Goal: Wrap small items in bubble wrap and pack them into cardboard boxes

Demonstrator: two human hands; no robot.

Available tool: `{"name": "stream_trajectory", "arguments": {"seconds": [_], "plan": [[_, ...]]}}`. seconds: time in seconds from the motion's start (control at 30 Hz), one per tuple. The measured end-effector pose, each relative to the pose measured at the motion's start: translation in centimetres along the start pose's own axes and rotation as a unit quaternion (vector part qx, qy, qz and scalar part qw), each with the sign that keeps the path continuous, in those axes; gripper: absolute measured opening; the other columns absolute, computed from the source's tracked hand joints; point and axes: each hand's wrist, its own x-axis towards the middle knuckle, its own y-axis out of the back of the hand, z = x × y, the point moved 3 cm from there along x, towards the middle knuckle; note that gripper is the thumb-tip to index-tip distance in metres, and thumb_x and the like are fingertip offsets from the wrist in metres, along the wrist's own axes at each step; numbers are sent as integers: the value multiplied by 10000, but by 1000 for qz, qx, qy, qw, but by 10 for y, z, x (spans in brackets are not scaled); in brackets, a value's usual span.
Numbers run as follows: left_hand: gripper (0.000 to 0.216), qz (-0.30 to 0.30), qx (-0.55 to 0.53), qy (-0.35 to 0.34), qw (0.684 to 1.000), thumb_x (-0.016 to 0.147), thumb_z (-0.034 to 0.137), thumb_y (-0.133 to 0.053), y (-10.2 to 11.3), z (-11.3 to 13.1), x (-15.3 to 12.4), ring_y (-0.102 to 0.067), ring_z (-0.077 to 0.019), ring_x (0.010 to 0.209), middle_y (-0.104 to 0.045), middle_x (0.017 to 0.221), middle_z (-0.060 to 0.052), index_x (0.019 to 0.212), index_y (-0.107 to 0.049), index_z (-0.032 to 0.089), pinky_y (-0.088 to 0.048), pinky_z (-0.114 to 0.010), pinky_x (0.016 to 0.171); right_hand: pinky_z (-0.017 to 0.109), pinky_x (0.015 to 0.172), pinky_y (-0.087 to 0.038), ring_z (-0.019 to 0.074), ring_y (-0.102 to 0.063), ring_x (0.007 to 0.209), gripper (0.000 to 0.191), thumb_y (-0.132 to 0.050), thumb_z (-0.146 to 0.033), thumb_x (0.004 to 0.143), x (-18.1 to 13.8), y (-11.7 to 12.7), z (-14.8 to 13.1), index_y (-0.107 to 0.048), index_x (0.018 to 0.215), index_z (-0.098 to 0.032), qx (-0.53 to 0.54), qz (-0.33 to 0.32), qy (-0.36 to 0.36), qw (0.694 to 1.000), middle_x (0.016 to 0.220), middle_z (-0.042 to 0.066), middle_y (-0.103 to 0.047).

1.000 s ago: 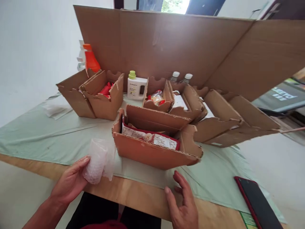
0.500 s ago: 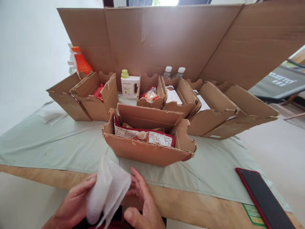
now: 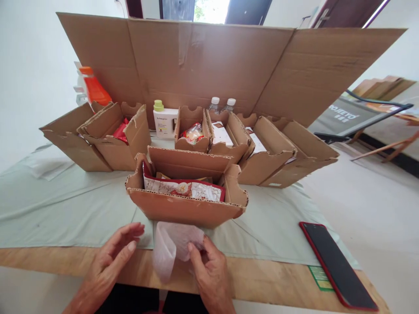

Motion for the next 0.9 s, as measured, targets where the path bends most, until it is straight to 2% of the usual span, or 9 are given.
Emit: {"name": "stream_trajectory", "arguments": {"seconds": [0.07, 0.17, 0.27, 0.33, 0.4, 0.47, 0.63, 0.9], "plan": [[476, 53, 59, -55, 995, 944, 541, -609, 7, 7, 4, -542, -291, 1301, -580, 1443, -78, 1356, -583, 305, -431, -443, 1090, 245, 587, -578, 199, -712, 642, 341, -662, -516, 873, 2, 16, 3, -766, 886, -192, -69, 52, 35, 996, 769, 60, -761], [581, 95, 116, -105, 983, 900, 515, -661, 9, 22, 18, -565, -310, 1263, -512, 1509, -90, 1427, -504, 328, -457, -505, 1054, 228, 562, -570, 181, -695, 617, 280, -652, -451, 876, 5, 42, 4, -763, 828, -199, -122, 117, 90, 981, 752, 50, -742], [707, 73, 127, -130, 981, 841, 491, -721, 0, 40, 45, -583, -326, 1251, -517, 1502, -120, 1463, -449, 294, -471, -523, 1046, 265, 723, -610, 210, -733, 868, 218, -638, -386, 890, 11, 58, -1, -778, 868, -220, -169, 160, 160, 959, 1063, 92, -743], [655, 23, 110, -137, 984, 834, 468, -735, -10, 49, 63, -579, -327, 1274, -582, 1430, -128, 1406, -503, 252, -466, -499, 1065, 316, 868, -601, 241, -698, 1072, 201, -622, -355, 911, 19, 59, -6, -788, 896, -242, -190, 147, 199, 950, 1220, 96, -697], [565, -15, 82, -129, 988, 834, 456, -743, -18, 52, 77, -602, -319, 1248, -650, 1336, -123, 1321, -572, 225, -481, -454, 1046, 339, 921, -585, 246, -676, 1127, 204, -599, -324, 936, 29, 55, -11, -791, 916, -255, -189, 107, 217, 952, 1216, 91, -695], [534, -13, 55, -115, 992, 820, 452, -763, -21, 50, 86, -638, -308, 1188, -690, 1269, -115, 1271, -607, 214, -504, -414, 1000, 334, 921, -581, 240, -680, 1115, 209, -583, -290, 947, 40, 49, -15, -787, 922, -252, -176, 76, 221, 956, 1191, 89, -702], [522, 16, 38, -105, 994, 791, 431, -799, -21, 46, 95, -669, -292, 1125, -707, 1229, -105, 1224, -616, 203, -523, -383, 957, 330, 950, -563, 239, -670, 1141, 203, -576, -242, 929, 60, 45, -21, -778, 920, -238, -150, 74, 230, 959, 1191, 84, -702], [511, -14, 71, -129, 989, 823, 432, -749, -43, 62, 119, -667, -291, 1122, -698, 1210, -99, 1249, -590, 199, -526, -412, 974, 373, 1020, -518, 246, -643, 1164, 172, -601, -269, 925, 78, 55, -18, -767, 947, -228, -120, 108, 203, 966, 1209, 90, -688]]}}
